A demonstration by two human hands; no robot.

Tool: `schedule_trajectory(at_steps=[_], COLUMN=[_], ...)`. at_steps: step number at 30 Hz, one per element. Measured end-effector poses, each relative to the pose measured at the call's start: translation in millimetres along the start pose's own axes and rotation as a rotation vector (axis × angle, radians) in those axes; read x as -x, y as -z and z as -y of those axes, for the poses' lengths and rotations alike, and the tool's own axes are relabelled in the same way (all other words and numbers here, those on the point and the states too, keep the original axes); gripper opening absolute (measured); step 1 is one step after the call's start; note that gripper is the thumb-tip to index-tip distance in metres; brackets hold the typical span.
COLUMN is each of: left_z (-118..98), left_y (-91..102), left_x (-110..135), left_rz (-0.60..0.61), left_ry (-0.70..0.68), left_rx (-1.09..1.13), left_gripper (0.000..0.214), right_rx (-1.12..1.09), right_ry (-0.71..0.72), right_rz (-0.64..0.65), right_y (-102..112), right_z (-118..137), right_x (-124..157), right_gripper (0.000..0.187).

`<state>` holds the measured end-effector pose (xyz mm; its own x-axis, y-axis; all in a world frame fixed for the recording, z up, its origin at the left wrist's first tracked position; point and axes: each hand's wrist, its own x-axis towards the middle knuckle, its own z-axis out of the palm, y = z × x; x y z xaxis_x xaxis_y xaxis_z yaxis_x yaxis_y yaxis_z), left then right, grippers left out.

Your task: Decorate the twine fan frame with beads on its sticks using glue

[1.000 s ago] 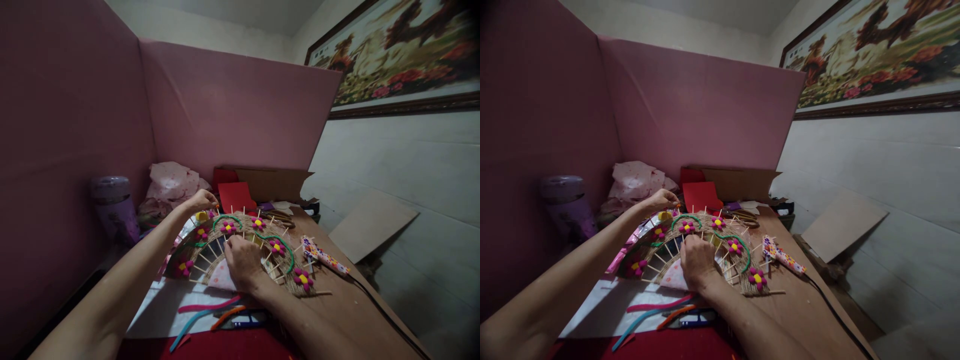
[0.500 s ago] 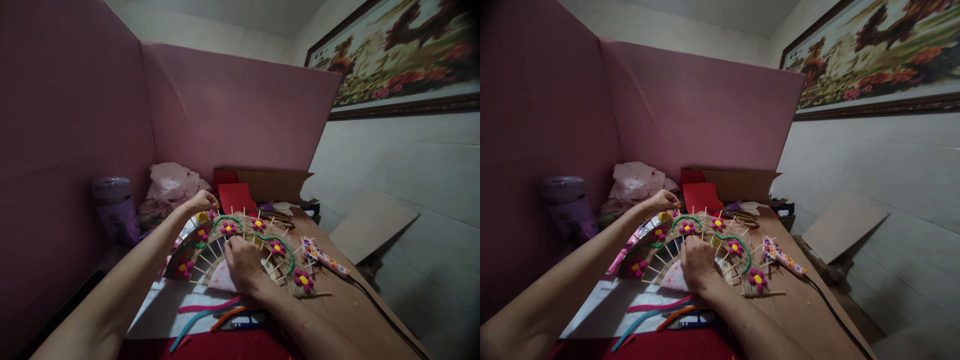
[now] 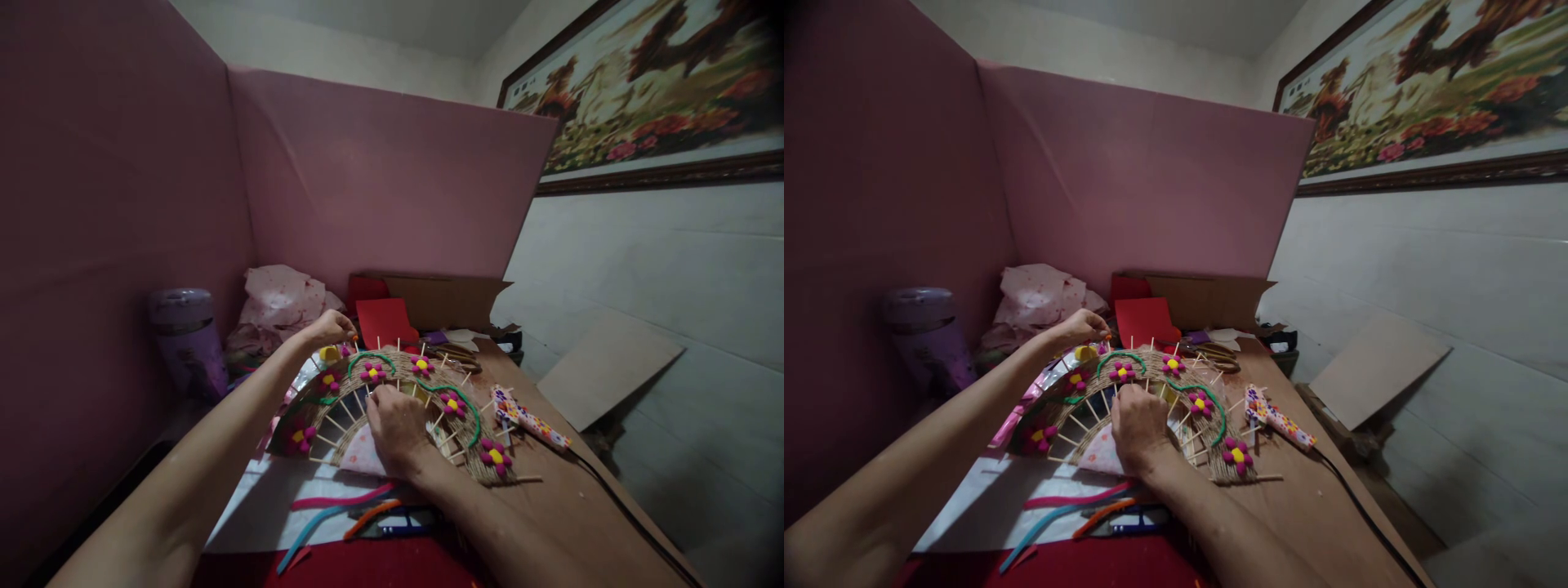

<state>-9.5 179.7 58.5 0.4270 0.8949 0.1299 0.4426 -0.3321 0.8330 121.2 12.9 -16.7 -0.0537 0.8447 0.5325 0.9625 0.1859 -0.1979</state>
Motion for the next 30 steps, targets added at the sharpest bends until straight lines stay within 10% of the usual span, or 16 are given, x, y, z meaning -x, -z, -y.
schedule_trajectory(at_steps=[30], left_z=[-0.4], left_y=[1.3], left_x=[-1.9], left_rz=[0.03], left_ry=[-0.003], left_rx=[-0.027], left_gripper=[0.004], right_rx=[0.023], right_ry=[-0.003], right_rz=[0.045], right_y=[4.0], right_z=[1.3], right_x=[-0.1], right_gripper=[0.019])
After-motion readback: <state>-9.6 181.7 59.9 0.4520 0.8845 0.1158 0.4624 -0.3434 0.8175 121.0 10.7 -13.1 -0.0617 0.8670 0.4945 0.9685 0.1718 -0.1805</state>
